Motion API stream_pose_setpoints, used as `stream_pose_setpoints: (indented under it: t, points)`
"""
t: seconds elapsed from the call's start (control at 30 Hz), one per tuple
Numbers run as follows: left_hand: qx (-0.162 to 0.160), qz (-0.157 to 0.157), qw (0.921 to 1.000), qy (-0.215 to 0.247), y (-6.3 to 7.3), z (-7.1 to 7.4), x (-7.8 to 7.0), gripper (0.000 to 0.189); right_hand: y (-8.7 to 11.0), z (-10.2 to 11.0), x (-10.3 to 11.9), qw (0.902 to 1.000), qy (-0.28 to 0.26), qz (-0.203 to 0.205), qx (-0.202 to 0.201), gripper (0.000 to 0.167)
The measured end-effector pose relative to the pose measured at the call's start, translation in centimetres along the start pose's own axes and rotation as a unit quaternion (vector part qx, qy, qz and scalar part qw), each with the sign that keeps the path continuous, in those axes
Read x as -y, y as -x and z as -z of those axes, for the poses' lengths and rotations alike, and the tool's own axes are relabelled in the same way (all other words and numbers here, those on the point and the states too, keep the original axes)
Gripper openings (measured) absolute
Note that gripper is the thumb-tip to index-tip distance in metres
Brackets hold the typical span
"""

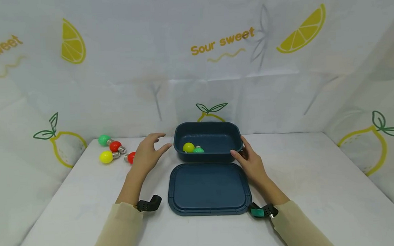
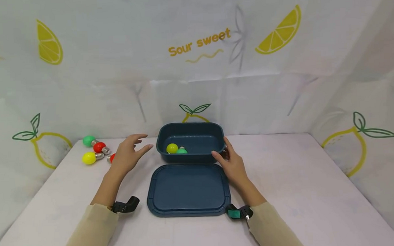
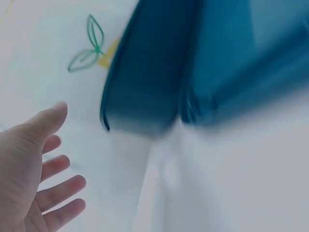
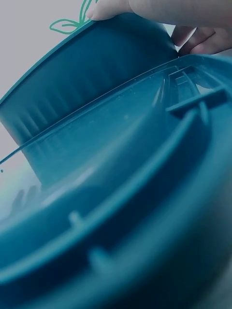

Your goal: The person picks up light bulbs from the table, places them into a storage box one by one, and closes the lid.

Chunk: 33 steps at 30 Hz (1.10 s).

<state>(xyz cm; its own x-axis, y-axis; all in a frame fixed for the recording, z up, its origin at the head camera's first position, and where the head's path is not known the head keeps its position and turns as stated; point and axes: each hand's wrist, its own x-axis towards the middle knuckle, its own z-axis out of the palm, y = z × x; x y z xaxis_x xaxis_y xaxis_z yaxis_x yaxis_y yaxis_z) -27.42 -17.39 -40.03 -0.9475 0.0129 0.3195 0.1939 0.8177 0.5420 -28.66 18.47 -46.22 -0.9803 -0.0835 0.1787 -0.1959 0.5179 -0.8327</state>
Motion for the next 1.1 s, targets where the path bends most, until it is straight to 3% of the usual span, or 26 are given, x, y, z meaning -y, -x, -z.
stream_pose_setpoints:
  t: [0.3, 0.6, 0.77, 1.1]
  points:
    - [-0.016, 0.067, 0.9951, -0.071, 0.9, 2.8, 3.3, 0.053, -0.1, 0.4, -0.1, 1.0, 0.002, -0.005, -0.006, 0.079]
    - [0.056, 0.152, 0.9856, -0.05, 1.6, 4.9, 4.7, 0.058, 0.1, 0.2, -0.1, 1.0, -0.006, 0.003, -0.001, 0.077]
    - [0.081, 0.164, 0.9819, -0.049, 1.9, 5.0, 5.4, 0.06, 0.4, 0.1, -0.2, 1.0, -0.006, -0.002, 0.0, 0.077]
    - [0.089, 0.168, 0.9807, -0.043, 2.0, 4.4, 6.4, 0.053, 0.0, 0.0, -0.3, 0.9999, -0.006, 0.009, -0.005, 0.078]
